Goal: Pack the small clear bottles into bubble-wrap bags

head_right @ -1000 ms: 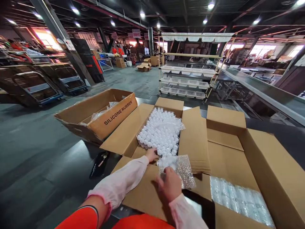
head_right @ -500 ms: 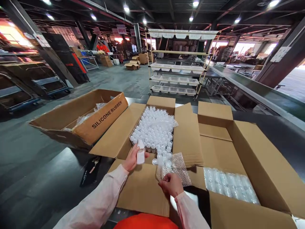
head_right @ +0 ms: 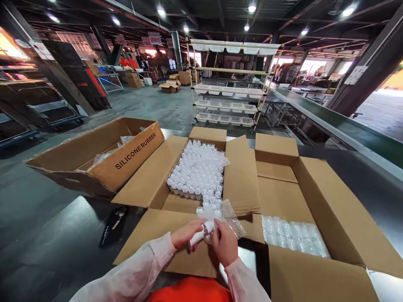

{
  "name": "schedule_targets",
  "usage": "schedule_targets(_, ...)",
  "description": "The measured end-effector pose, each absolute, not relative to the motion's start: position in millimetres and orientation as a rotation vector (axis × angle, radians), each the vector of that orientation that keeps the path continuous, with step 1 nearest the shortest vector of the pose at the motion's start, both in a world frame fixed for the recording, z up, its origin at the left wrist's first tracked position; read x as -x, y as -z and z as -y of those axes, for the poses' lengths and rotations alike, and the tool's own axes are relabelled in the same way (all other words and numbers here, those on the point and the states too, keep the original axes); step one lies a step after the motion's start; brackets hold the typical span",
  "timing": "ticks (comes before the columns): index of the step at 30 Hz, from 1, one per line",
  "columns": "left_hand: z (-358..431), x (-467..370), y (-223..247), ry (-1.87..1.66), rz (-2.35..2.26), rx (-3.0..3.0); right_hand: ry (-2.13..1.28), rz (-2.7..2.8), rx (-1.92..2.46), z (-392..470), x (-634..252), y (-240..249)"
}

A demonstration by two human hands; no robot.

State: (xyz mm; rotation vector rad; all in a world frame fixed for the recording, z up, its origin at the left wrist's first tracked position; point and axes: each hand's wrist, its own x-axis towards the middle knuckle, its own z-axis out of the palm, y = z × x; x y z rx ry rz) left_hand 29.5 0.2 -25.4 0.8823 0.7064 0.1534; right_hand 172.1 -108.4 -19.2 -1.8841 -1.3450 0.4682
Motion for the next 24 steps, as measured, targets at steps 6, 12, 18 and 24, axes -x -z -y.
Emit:
schedule_targets(6, 2.7, -36.2, 20.0, -0.137, -0.597, -0.617, -0.121, 1.650, 1.788, 118.2, -156.2, 7.0)
schedule_targets(12, 8.3, -38.8, 21.6, -0.326, -0.517, -0.224, -0.099, 1.671, 1.697, 128.9, -151.1, 6.3)
schedule_targets(18, 25.0, -54.7, 33.0, -0.274, -0.537, -0.292, -0.160, 1.712, 1.590, 133.3, -139.0, 9.0)
schedule_targets(24, 27.9, -62.6, 35.5, -0.448, -0.599, -0.377, -0.205, 1.681, 1.521, 137.1, -131.8, 14.1)
